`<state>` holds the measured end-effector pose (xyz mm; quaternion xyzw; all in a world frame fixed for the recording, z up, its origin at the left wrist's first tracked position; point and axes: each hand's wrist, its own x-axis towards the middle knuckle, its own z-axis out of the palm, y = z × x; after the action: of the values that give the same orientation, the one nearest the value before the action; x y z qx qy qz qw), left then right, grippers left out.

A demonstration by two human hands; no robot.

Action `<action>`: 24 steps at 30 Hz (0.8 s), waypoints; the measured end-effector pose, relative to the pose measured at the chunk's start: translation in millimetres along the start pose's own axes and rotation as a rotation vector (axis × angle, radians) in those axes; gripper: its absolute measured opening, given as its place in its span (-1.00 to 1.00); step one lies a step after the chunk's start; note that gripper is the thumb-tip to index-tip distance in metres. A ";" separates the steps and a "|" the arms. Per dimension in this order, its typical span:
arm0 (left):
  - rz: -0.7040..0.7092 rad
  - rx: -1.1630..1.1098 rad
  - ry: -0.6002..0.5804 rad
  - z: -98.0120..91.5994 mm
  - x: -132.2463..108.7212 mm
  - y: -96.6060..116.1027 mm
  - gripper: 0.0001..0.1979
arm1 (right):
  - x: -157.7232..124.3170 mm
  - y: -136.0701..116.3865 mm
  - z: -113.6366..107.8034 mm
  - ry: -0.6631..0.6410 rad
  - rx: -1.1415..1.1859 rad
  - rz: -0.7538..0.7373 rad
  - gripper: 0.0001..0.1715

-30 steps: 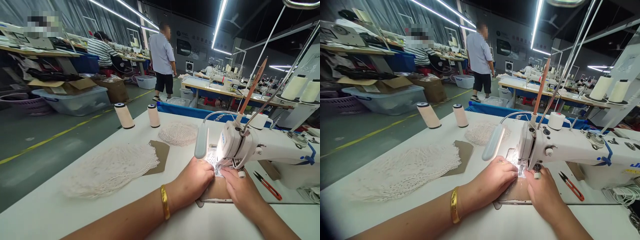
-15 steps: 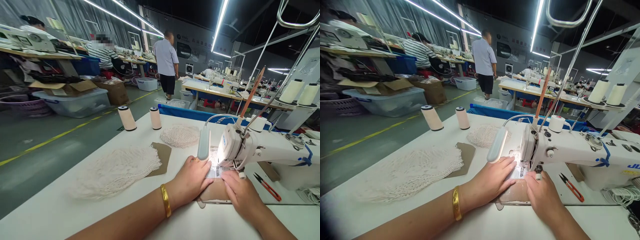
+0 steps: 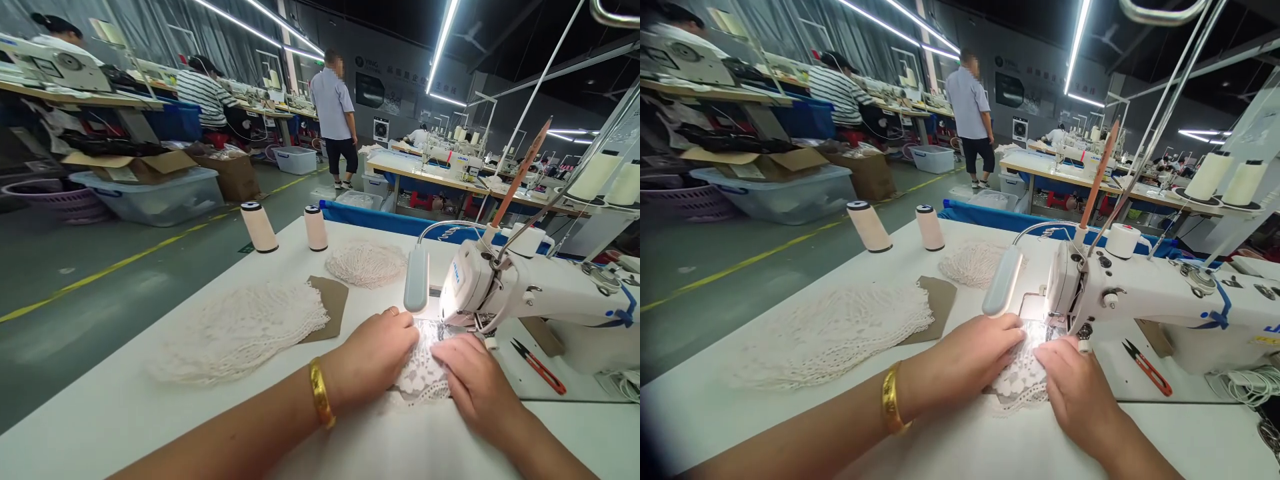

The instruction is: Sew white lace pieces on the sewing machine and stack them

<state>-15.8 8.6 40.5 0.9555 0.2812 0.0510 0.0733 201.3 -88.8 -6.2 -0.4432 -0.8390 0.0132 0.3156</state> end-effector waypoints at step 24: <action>-0.176 -0.442 -0.021 3.1 7.1 12.0 -0.79 | -5.0 -0.7 3.8 0.000 -0.034 0.351 -0.89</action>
<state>-3.2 2.1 39.9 0.8885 0.3445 0.0947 0.2880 200.8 -92.0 -11.6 -0.5881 -0.7489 0.0539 0.3007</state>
